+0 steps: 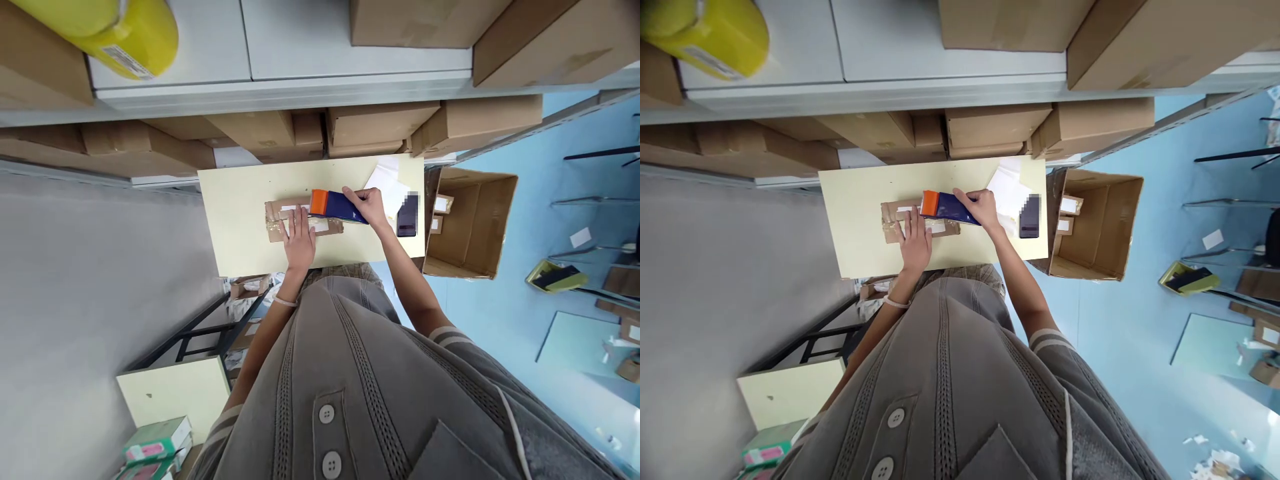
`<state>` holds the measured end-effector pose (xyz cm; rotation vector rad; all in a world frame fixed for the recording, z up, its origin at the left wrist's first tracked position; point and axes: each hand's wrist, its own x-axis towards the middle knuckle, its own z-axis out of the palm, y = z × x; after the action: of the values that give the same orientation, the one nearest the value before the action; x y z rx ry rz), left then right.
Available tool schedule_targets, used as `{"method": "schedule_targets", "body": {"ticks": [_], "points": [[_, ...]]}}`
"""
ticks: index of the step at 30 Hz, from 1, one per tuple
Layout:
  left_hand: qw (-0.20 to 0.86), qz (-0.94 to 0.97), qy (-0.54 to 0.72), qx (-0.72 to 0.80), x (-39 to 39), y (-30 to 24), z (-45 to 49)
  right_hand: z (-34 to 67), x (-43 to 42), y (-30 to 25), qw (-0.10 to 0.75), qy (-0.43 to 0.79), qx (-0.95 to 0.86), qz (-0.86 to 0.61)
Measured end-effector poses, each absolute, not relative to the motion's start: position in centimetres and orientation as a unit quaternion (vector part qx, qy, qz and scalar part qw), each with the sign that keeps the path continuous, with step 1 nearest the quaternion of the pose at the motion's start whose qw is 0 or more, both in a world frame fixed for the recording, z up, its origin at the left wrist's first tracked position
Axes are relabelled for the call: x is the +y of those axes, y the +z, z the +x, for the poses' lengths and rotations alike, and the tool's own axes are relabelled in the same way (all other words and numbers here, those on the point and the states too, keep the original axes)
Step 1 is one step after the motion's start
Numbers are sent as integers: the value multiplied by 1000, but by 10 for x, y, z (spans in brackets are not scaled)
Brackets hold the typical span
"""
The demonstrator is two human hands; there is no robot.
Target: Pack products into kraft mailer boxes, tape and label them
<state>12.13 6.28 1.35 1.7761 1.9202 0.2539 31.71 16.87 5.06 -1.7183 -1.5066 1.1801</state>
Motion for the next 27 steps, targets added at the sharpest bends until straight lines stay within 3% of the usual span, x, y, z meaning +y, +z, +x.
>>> {"method": "schedule_targets", "body": {"ticks": [7,13,17,27], "points": [[296,627,170,700,67,20,112,308,177,58,225,396,-635,-624],[472,453,375,657,90,30,101,303,179,63,201,369,-666,-617],[596,327,392,620,105,24,101,302,180,62,201,358,-674,-614],[748,-16,432,504,113,22,99,307,179,62,184,370,-665,-623]]}}
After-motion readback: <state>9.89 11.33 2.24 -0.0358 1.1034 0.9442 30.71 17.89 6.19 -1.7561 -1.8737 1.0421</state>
